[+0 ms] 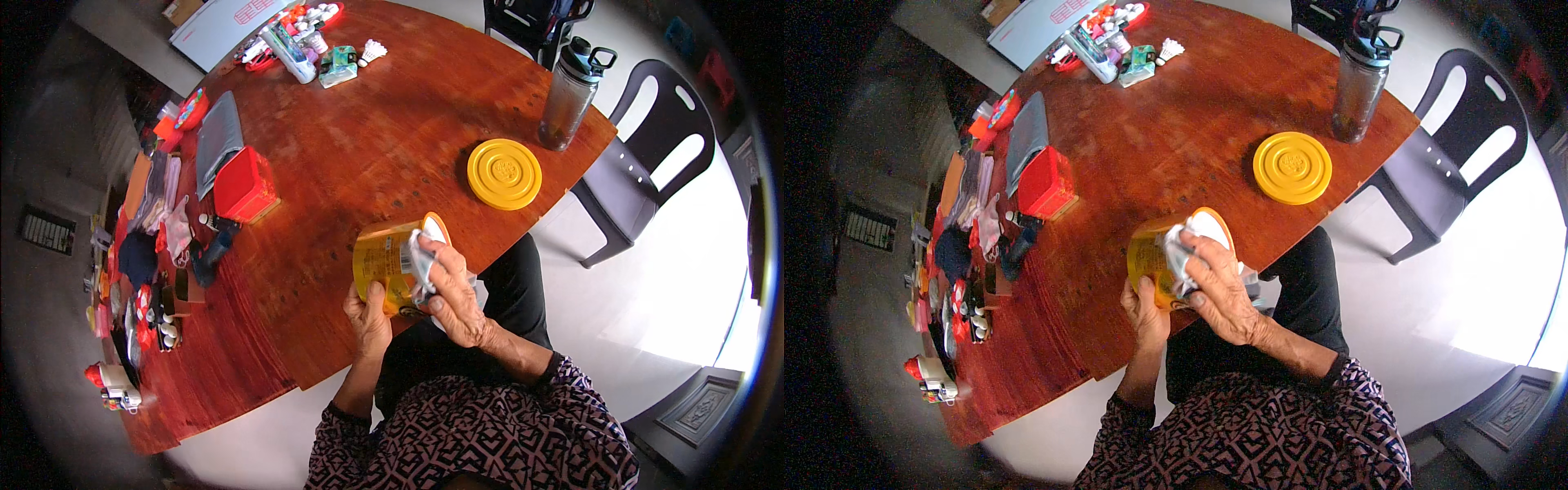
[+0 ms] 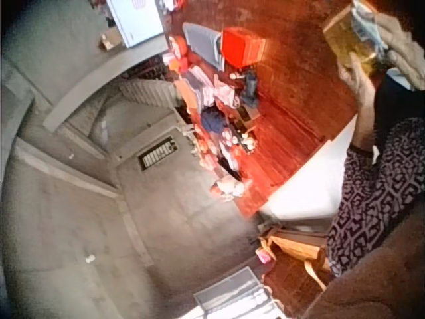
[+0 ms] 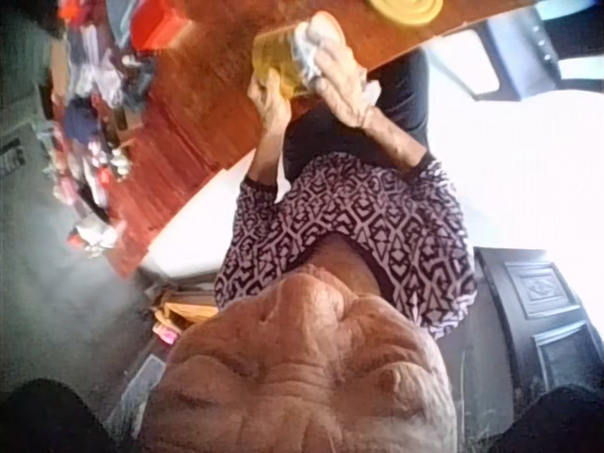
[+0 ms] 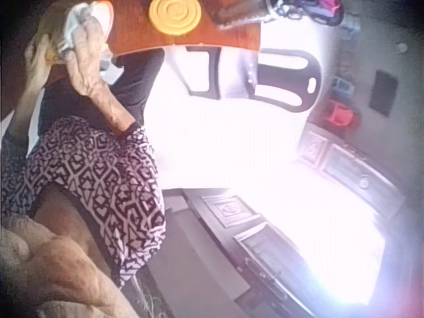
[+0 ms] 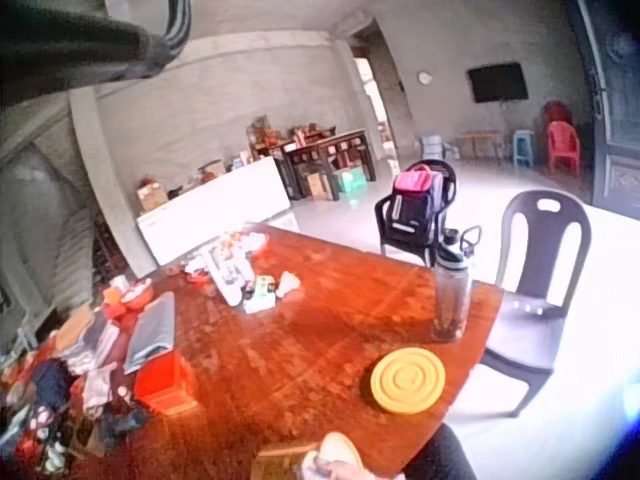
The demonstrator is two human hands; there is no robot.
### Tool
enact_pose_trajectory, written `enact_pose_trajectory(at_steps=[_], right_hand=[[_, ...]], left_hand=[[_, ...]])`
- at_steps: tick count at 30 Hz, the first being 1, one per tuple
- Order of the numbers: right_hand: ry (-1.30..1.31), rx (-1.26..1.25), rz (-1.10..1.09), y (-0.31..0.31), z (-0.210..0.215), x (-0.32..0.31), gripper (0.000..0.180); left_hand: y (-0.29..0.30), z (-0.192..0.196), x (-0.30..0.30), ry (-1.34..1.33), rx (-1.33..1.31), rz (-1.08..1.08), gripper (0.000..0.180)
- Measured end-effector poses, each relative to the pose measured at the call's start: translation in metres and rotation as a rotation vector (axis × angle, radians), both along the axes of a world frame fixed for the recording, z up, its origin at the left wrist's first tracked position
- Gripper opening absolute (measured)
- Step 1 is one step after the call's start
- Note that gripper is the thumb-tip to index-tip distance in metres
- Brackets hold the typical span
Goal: The person wipes a yellow plastic container and its lid with a cloth. They clean the lid, then the container's exterior and interior, and finally the lid again before placing it back on the container.
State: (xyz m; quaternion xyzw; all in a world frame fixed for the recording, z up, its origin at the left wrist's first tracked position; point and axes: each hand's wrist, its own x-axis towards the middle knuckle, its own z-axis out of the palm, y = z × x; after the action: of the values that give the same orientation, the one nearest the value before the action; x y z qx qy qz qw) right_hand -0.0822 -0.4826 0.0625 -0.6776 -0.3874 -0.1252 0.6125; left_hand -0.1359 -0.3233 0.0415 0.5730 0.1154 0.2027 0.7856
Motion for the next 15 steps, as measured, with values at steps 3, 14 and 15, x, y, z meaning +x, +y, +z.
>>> enact_pose_trajectory(at_steps=[3,14,15], right_hand=[[-0.065,-0.078,0.000,-0.001,0.003,0.010,0.049],[0.230,-0.202,-0.279,-0.002,-0.048,0.028,0.042],[0.185,-0.247,-0.318,-0.005,-0.051,0.021,0.041]], left_hand=[[0.004,0.001,-0.001,-0.004,-0.070,-0.086,0.048],[0.010,0.008,0.014,0.016,-0.187,0.025,0.060],[0.010,0.008,0.014,0.015,-0.175,0.025,0.059]])
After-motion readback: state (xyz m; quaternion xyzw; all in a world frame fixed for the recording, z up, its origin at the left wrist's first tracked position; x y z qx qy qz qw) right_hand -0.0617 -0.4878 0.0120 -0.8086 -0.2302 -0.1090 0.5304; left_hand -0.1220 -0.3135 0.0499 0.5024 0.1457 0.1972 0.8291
